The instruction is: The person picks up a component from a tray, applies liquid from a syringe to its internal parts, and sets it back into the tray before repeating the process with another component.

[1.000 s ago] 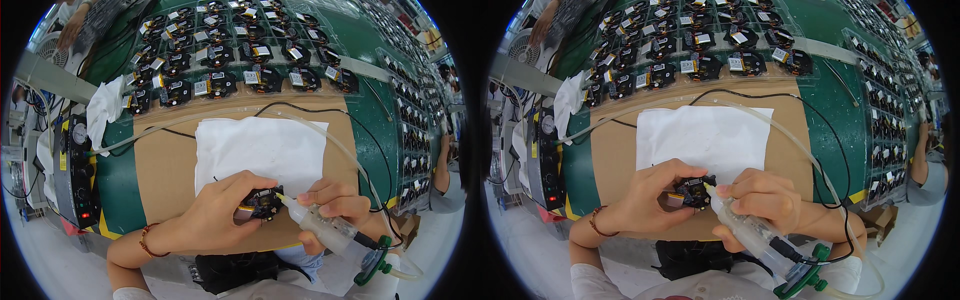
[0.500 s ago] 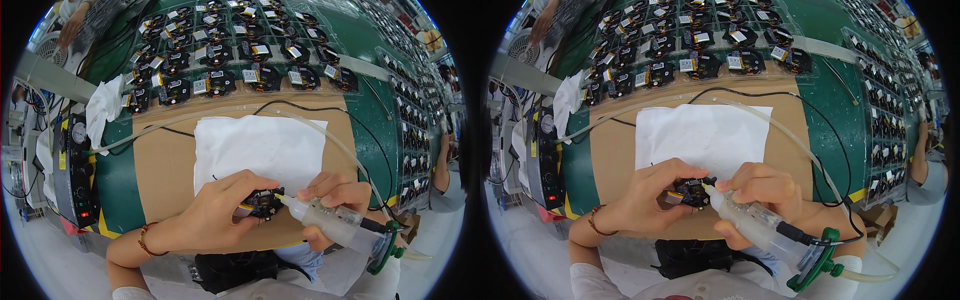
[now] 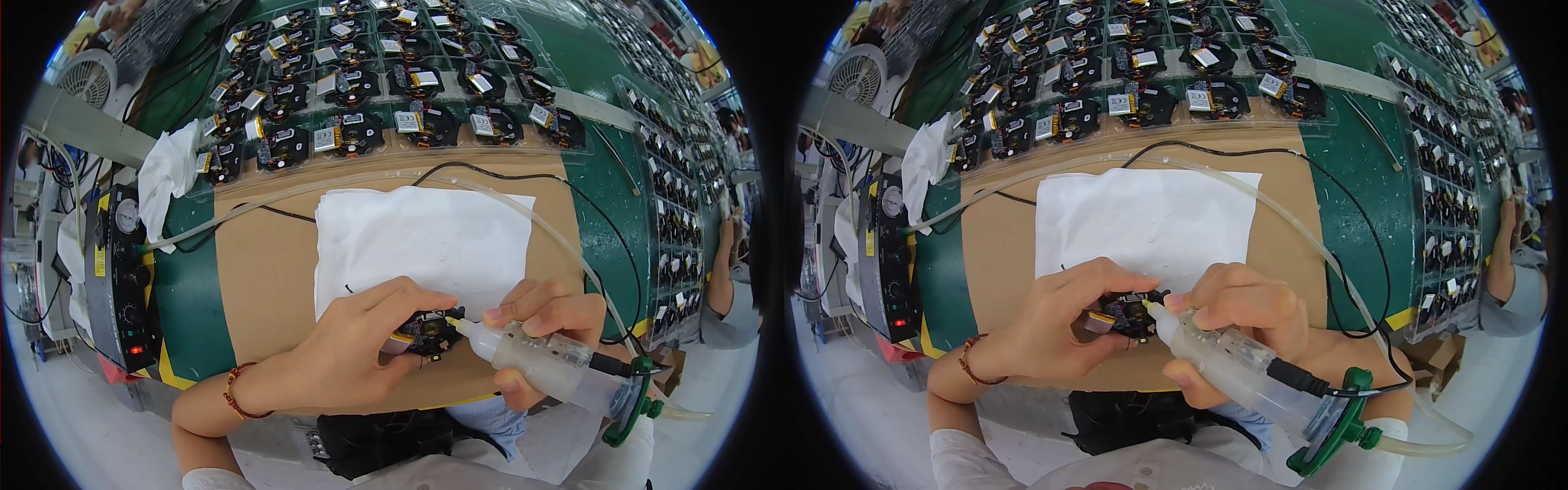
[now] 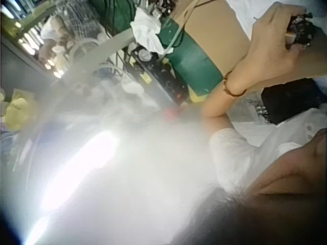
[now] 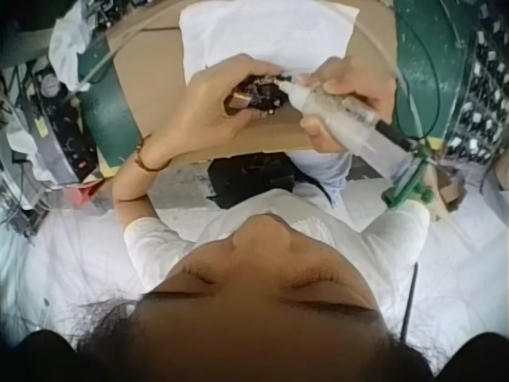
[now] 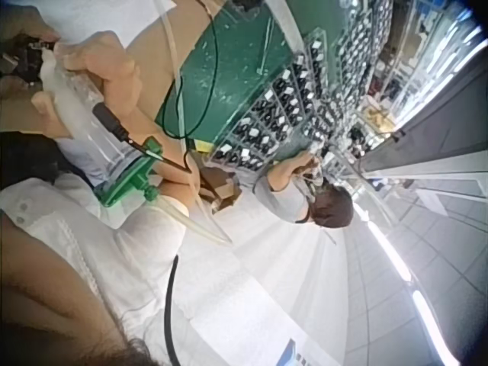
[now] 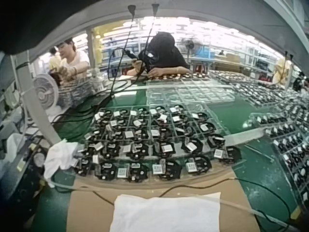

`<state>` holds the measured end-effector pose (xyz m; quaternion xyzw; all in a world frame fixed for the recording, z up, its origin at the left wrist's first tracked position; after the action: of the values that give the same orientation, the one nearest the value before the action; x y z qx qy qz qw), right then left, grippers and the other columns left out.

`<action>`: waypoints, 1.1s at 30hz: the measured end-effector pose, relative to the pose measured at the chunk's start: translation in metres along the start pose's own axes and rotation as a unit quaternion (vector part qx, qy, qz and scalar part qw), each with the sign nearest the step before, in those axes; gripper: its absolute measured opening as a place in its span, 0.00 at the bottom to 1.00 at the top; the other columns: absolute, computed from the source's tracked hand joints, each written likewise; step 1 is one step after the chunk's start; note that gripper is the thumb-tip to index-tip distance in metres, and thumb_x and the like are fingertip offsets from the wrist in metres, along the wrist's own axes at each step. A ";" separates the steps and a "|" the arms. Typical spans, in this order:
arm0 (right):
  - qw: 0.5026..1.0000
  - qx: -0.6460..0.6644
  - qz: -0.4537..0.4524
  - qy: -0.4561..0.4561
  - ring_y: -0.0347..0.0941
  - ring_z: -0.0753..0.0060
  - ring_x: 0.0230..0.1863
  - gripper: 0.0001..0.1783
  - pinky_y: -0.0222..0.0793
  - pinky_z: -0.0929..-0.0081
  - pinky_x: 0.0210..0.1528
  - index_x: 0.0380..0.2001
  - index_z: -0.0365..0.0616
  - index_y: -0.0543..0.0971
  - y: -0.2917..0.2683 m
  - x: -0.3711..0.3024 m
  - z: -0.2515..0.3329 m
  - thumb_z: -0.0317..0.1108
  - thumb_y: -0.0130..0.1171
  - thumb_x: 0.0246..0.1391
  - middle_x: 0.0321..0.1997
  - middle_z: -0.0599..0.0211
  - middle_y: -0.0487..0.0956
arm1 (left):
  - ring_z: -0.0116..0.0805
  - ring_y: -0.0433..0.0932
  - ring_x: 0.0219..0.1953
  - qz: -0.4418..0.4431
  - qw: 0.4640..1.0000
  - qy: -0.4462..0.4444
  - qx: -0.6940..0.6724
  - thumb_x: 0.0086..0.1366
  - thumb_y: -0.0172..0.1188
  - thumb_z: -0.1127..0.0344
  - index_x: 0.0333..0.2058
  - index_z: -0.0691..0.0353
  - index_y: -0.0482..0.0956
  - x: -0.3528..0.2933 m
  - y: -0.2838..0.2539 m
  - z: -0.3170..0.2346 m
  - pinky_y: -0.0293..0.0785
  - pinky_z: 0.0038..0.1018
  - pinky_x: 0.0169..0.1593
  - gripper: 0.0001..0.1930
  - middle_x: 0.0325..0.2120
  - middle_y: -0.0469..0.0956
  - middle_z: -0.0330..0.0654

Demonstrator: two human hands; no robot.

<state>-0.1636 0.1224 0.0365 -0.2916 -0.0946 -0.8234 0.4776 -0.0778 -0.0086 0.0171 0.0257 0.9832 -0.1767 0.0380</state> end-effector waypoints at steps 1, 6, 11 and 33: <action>1.000 0.002 0.002 0.001 0.73 0.64 0.30 0.31 0.69 0.74 0.30 0.39 0.40 0.61 0.000 0.000 0.000 0.30 0.70 0.35 0.31 0.57 0.68 | 0.37 0.76 0.38 0.001 1.000 0.000 0.001 0.42 0.64 0.80 0.47 0.60 0.71 0.000 0.000 0.000 0.74 0.24 0.37 0.29 0.38 0.74 0.44; 1.000 0.003 0.004 0.001 0.73 0.64 0.30 0.31 0.70 0.74 0.31 0.40 0.40 0.61 0.001 -0.003 -0.002 0.30 0.70 0.35 0.31 0.57 0.68 | 0.38 0.76 0.37 -0.002 1.000 0.006 0.003 0.41 0.64 0.80 0.47 0.60 0.71 0.000 0.003 0.002 0.74 0.25 0.37 0.29 0.38 0.74 0.44; 1.000 0.008 0.002 -0.003 0.73 0.65 0.29 0.30 0.70 0.75 0.30 0.39 0.39 0.62 0.002 -0.001 0.000 0.30 0.70 0.35 0.30 0.58 0.68 | 0.39 0.76 0.37 -0.004 1.000 0.011 0.008 0.41 0.64 0.80 0.46 0.62 0.72 -0.001 0.002 0.001 0.73 0.26 0.38 0.28 0.36 0.74 0.45; 1.000 0.008 0.001 0.002 0.74 0.63 0.31 0.30 0.68 0.76 0.27 0.39 0.39 0.63 0.002 -0.002 0.000 0.29 0.70 0.34 0.30 0.57 0.69 | 0.37 0.77 0.36 0.000 1.000 0.013 0.027 0.41 0.64 0.80 0.45 0.61 0.72 0.000 0.003 -0.001 0.75 0.25 0.35 0.27 0.36 0.74 0.44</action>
<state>-0.1616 0.1228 0.0353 -0.2862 -0.0996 -0.8226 0.4812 -0.0781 -0.0056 0.0167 0.0288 0.9785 -0.2026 0.0242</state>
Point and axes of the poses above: each hand's wrist, its own x-axis towards the middle knuckle, its own y-axis out of the palm, z = x × y, the point moved 6 cm from there along x, towards the middle knuckle
